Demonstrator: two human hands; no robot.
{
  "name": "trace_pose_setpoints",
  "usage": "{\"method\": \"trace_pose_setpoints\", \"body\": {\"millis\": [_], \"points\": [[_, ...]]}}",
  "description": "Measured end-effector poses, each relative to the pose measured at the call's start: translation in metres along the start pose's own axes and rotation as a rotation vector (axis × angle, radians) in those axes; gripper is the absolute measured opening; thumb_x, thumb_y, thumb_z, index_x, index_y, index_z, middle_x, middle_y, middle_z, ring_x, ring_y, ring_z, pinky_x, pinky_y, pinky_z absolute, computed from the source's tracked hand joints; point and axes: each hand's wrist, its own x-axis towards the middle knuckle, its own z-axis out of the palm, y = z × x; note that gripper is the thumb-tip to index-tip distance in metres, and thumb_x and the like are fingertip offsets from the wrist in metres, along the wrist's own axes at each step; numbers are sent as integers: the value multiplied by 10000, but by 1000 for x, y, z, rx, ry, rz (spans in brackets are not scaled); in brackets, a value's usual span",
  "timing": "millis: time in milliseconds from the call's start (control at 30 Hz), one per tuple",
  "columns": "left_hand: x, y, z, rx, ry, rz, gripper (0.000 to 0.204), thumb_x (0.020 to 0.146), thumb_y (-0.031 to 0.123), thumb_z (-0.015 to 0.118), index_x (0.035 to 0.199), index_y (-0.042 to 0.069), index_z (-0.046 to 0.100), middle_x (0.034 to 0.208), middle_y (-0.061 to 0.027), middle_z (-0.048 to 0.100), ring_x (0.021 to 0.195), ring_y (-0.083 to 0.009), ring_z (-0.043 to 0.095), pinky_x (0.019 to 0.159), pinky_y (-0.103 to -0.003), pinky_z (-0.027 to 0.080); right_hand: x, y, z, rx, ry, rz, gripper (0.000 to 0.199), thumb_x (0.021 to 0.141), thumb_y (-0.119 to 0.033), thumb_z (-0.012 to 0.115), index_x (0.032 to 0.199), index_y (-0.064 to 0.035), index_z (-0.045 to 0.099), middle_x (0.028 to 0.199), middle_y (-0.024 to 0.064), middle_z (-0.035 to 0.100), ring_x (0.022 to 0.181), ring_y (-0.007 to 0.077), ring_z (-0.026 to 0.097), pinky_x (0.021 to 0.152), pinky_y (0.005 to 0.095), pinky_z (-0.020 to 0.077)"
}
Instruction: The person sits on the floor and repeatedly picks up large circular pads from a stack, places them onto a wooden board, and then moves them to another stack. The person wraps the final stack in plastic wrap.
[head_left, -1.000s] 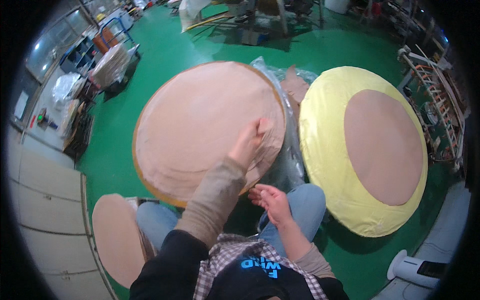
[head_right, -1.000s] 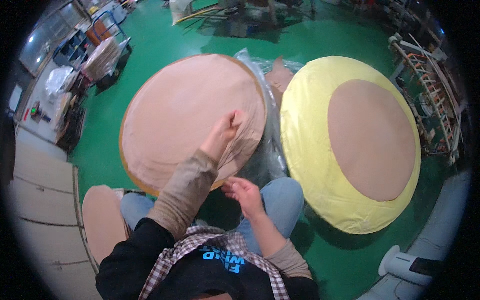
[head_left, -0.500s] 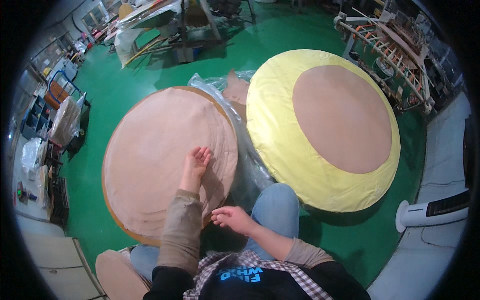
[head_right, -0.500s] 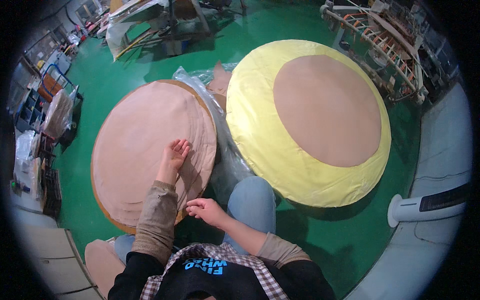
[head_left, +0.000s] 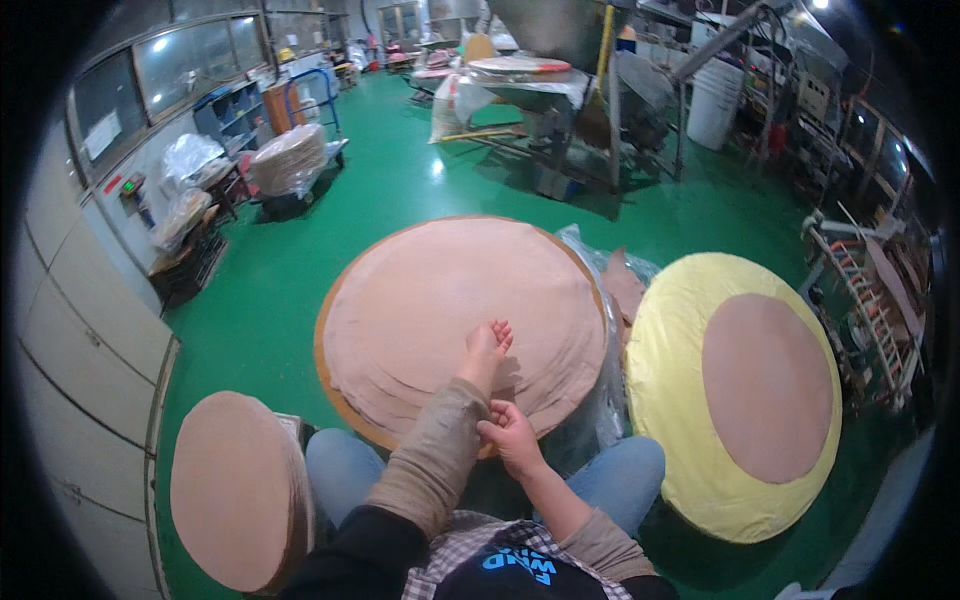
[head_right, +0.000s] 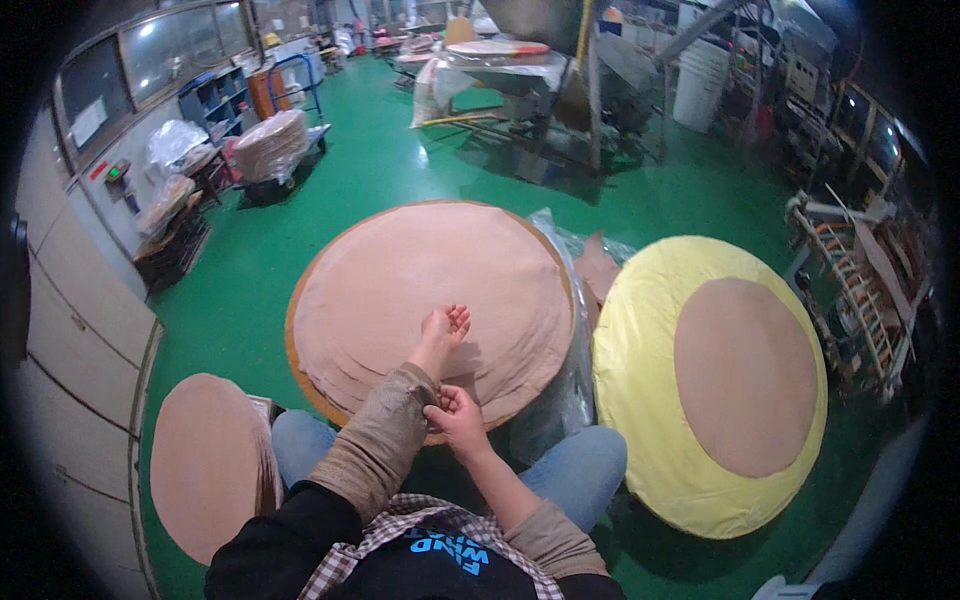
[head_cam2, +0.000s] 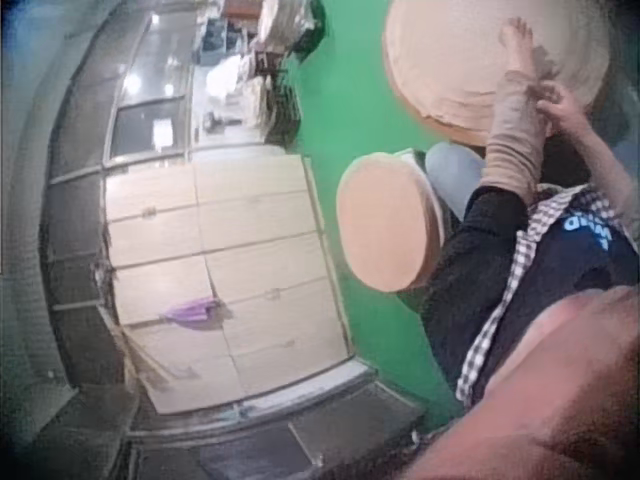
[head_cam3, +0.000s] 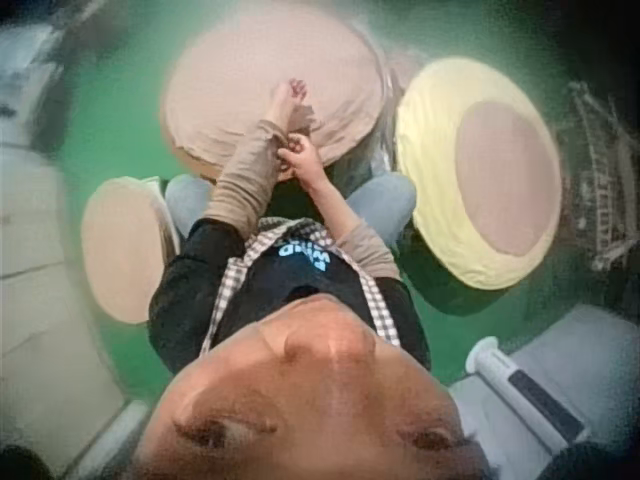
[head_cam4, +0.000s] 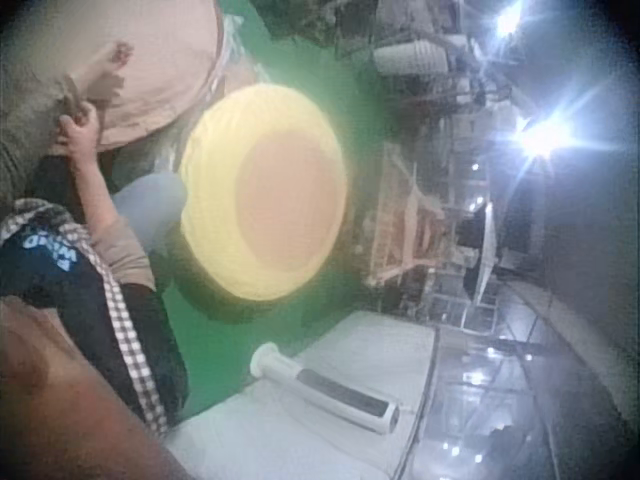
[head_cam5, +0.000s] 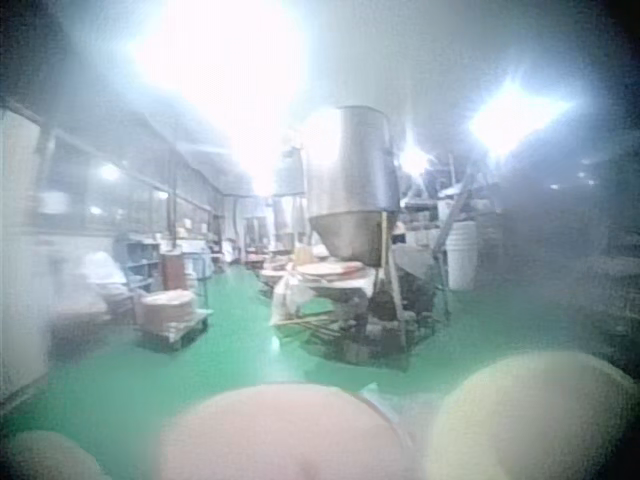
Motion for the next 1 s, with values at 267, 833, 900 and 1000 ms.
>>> {"method": "trace_pose_setpoints", "body": {"millis": [267, 833, 900, 1000], "points": [[-31, 65, -40, 235, 267, 500, 144, 883, 119, 488, 972, 43, 571, 898, -89, 615, 770, -184, 589, 655, -318, 479, -42, 1, 51, -50, -560, 268, 224, 900, -234, 582, 1002, -35, 587, 778, 6, 585, 637, 102, 546, 581, 250, 470], [-194, 108, -139, 591, -110, 436, 174, 913, 81, 514, 1038, -30, 565, 952, -126, 623, 821, -180, 612, 749, -294, 511, -4, -73, -158, -770, 556, -439, 342, 866, -136, 557, 1173, 17, 545, 1028, 172, 633, 904, 261, 623, 812, 332, 484], [-201, 96, -164, 713, -16, 437, 162, 906, 72, 515, 1024, -26, 568, 929, -117, 630, 791, -161, 602, 723, -276, 501, 16, -48, -208, -1054, 633, -336, 366, 862, -168, 557, 1174, 21, 543, 1105, 193, 597, 993, 307, 584, 871, 367, 456], [-212, 62, -184, 794, 107, 411, 141, 885, 51, 534, 996, -26, 574, 880, -110, 643, 759, -139, 587, 674, -260, 486, 50, 0, -249, -1184, 704, -204, 403, 859, -217, 558, 1183, 21, 537, 1196, 215, 546, 1104, 358, 514, 945, 407, 405]]}}
